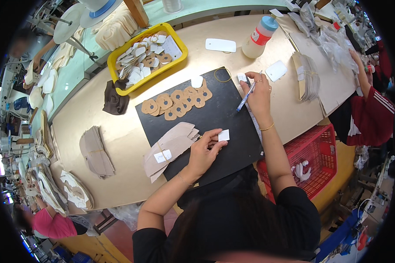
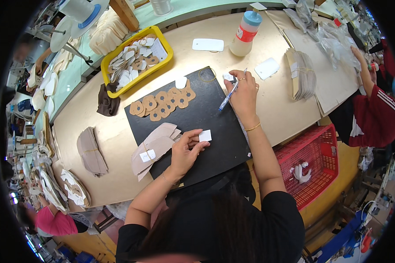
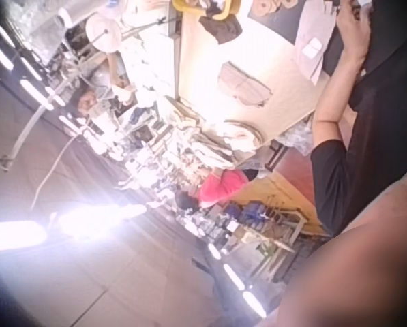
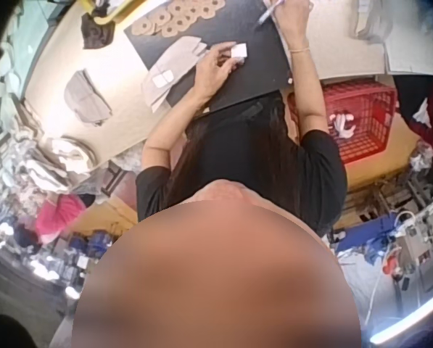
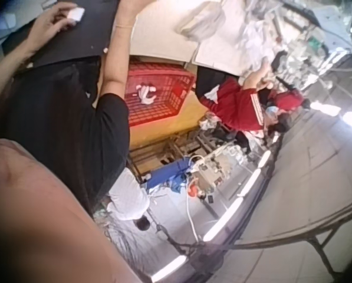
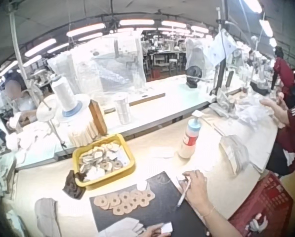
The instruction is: The person selects small circular fabric pieces from a yellow bin and applies glue to each using a squeeze bottle. They place the glued pieces on a black mat, then handle a stack of fabric pieces and write on a small white label with a pen.
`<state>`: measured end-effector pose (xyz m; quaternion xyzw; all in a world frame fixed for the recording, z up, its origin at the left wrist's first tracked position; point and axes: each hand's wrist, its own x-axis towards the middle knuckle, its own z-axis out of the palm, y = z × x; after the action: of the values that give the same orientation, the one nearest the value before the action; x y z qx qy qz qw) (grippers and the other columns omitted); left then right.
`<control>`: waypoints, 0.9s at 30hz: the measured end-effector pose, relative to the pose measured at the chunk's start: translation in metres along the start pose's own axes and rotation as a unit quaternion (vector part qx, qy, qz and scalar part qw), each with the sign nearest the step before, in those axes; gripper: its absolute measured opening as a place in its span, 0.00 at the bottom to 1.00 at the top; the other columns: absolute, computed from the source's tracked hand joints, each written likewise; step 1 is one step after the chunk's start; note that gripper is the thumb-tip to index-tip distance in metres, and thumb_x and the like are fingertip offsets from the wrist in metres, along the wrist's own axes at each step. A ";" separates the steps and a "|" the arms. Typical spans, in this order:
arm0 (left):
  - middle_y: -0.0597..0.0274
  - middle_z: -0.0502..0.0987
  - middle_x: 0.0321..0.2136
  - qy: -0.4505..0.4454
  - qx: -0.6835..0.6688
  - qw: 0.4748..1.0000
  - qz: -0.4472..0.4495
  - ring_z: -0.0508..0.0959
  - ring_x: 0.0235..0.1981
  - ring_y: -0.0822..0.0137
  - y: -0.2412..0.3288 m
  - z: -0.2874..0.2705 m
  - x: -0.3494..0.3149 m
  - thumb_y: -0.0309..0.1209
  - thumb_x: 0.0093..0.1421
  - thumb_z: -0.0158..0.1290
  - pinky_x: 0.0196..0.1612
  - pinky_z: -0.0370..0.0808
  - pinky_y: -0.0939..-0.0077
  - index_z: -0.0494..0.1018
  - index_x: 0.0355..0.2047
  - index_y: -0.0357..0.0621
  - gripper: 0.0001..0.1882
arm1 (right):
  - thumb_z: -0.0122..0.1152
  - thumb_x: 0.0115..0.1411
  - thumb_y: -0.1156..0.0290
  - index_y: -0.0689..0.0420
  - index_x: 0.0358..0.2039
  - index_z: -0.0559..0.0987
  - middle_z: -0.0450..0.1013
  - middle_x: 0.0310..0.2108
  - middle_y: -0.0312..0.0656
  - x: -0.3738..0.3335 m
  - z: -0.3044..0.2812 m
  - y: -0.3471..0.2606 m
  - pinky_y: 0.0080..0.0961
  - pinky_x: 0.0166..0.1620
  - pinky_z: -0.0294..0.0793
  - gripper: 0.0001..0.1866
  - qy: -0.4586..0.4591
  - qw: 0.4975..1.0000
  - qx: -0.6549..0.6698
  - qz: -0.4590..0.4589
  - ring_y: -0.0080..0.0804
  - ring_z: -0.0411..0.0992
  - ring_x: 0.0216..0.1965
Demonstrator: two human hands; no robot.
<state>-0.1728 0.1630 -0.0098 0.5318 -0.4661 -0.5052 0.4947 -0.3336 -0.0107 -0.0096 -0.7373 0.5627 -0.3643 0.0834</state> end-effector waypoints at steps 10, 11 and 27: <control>0.54 0.77 0.29 0.044 0.292 0.919 0.260 0.75 0.29 0.58 0.000 0.002 0.010 0.29 0.45 0.66 0.34 0.72 0.70 0.71 0.38 0.37 0.21 | 0.52 0.65 0.58 0.61 0.43 0.72 0.69 0.34 0.39 -0.019 -0.010 -0.016 0.18 0.37 0.67 0.18 -0.022 0.860 0.487 0.151 0.18 0.64 0.31; 0.54 0.76 0.30 0.041 0.299 0.916 0.265 0.74 0.31 0.58 0.001 0.002 0.011 0.29 0.45 0.66 0.35 0.71 0.69 0.71 0.38 0.37 0.21 | 0.49 0.66 0.58 0.62 0.44 0.69 0.70 0.29 0.37 -0.027 -0.011 -0.021 0.15 0.34 0.67 0.18 -0.028 0.849 0.502 0.164 0.15 0.64 0.28; 0.52 0.69 0.51 -0.039 0.534 0.805 0.255 0.67 0.54 0.56 0.005 0.018 -0.012 0.39 0.51 0.59 0.54 0.63 0.58 0.71 0.48 0.37 0.27 | 0.63 0.56 0.75 0.55 0.21 0.63 0.62 0.16 0.30 -0.083 -0.030 -0.028 0.14 0.22 0.55 0.16 -0.119 0.898 0.398 0.147 0.13 0.55 0.18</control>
<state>-0.1916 0.1737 -0.0034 0.5538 -0.8000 -0.0531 0.2249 -0.3394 0.0818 -0.0097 -0.5890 0.4584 -0.4513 0.4891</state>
